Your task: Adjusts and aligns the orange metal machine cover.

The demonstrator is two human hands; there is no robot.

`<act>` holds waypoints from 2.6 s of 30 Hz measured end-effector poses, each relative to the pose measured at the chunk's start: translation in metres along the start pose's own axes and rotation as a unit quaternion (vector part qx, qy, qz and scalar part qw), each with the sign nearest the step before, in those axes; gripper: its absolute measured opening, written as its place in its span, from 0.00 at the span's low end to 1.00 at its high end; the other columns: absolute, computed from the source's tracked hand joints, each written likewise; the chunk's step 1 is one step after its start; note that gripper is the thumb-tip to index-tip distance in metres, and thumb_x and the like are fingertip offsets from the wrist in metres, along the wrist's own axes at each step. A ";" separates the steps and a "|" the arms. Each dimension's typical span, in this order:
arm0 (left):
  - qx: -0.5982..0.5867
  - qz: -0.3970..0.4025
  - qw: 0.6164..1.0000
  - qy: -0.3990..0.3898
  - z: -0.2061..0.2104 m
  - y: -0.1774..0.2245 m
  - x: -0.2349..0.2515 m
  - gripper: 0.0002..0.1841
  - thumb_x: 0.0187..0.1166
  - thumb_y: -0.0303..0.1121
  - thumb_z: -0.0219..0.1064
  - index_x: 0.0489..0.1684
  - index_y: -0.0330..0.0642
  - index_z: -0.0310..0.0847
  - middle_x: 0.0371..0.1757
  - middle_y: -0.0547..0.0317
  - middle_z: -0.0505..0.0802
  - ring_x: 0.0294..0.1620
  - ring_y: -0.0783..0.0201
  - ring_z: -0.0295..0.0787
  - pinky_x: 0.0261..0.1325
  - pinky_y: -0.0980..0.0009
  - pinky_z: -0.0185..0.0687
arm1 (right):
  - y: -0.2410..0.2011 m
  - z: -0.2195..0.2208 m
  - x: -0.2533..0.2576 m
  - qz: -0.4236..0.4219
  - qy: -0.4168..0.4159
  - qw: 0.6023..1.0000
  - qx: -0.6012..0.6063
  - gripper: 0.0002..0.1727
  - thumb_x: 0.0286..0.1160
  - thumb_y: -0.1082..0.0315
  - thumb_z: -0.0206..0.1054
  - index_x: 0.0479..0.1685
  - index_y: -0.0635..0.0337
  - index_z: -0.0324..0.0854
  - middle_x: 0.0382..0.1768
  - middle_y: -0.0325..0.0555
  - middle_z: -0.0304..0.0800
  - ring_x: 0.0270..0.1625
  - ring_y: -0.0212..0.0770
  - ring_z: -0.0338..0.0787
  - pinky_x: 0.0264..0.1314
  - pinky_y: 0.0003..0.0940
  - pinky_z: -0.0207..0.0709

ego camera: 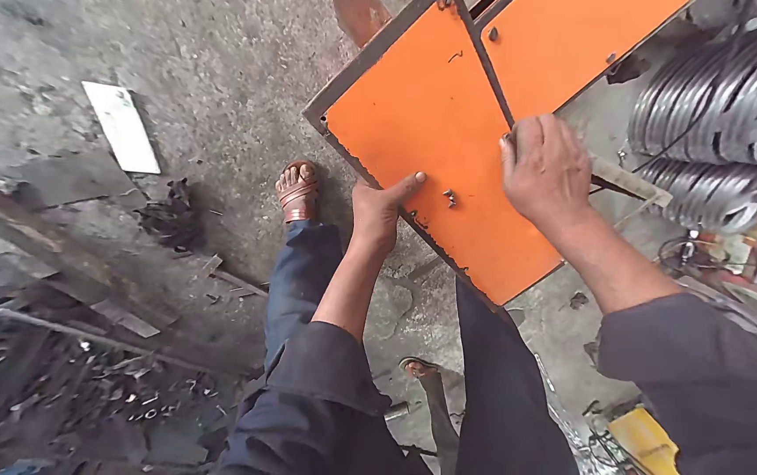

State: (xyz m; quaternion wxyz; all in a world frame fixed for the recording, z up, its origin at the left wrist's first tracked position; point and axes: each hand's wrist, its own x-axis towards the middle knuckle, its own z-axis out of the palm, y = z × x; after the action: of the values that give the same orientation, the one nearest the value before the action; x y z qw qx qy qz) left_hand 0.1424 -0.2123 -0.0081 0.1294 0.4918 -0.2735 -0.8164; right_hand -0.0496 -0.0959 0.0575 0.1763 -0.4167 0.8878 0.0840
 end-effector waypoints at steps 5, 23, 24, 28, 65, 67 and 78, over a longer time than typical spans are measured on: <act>0.000 -0.001 1.000 -0.002 0.001 0.001 -0.001 0.26 0.63 0.21 0.82 0.61 0.31 0.76 0.49 0.44 0.95 0.50 0.52 0.96 0.57 0.52 0.94 | -0.010 -0.015 0.014 0.096 -0.085 0.992 0.003 0.37 0.93 0.39 0.42 0.31 0.64 0.81 0.31 0.61 0.88 0.42 0.64 0.92 0.36 0.63 0.76; 0.018 0.011 1.000 -0.009 0.002 -0.001 0.000 0.26 0.64 0.22 0.81 0.61 0.36 0.74 0.50 0.50 0.95 0.51 0.54 0.96 0.58 0.53 0.94 | 0.002 0.026 -0.110 0.164 0.076 0.891 0.416 0.10 0.71 0.70 0.78 0.48 0.63 0.87 0.44 0.46 0.94 0.42 0.35 0.95 0.47 0.34 0.93; 0.019 0.012 1.000 -0.008 0.002 -0.001 -0.001 0.27 0.64 0.22 0.81 0.61 0.37 0.74 0.50 0.51 0.95 0.51 0.55 0.96 0.58 0.53 0.94 | 0.017 0.030 -0.119 0.219 0.062 0.872 0.433 0.11 0.71 0.70 0.79 0.49 0.62 0.87 0.43 0.44 0.95 0.40 0.35 0.95 0.46 0.35 0.93; 0.023 0.014 1.000 -0.004 0.002 -0.002 -0.001 0.28 0.64 0.23 0.81 0.63 0.38 0.73 0.51 0.50 0.94 0.53 0.54 0.95 0.58 0.52 0.94 | 0.032 0.043 -0.138 0.289 0.013 0.854 0.433 0.10 0.70 0.67 0.81 0.46 0.57 0.88 0.40 0.40 0.96 0.38 0.33 0.95 0.43 0.35 0.92; 0.007 0.012 1.000 -0.019 0.000 -0.002 0.001 0.29 0.63 0.22 0.82 0.63 0.36 0.72 0.51 0.46 0.94 0.53 0.51 0.95 0.60 0.49 0.93 | 0.065 0.044 -0.110 0.265 0.007 0.936 0.230 0.25 0.79 0.48 0.71 0.42 0.67 0.86 0.39 0.57 0.90 0.44 0.52 0.91 0.55 0.53 0.84; 0.007 0.015 1.000 -0.022 0.000 -0.001 0.002 0.28 0.64 0.22 0.82 0.63 0.36 0.73 0.51 0.47 0.94 0.54 0.51 0.95 0.60 0.50 0.93 | 0.063 0.044 -0.106 0.241 -0.010 0.953 0.185 0.26 0.84 0.49 0.66 0.42 0.70 0.83 0.41 0.61 0.88 0.47 0.58 0.90 0.55 0.56 0.83; 0.017 0.017 0.999 -0.025 -0.002 -0.002 0.002 0.27 0.65 0.22 0.81 0.62 0.35 0.73 0.51 0.47 0.94 0.53 0.52 0.95 0.60 0.50 0.93 | 0.054 0.043 -0.106 0.202 -0.057 0.977 0.034 0.29 0.91 0.45 0.52 0.47 0.66 0.81 0.44 0.62 0.88 0.51 0.63 0.91 0.50 0.60 0.84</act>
State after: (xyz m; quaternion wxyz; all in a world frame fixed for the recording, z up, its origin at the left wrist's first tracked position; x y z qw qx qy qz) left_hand 0.1430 -0.2127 -0.0113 0.1275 0.4687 -0.2988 -0.8215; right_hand -0.0178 0.0266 0.0592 0.2197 -0.2170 0.9446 0.1115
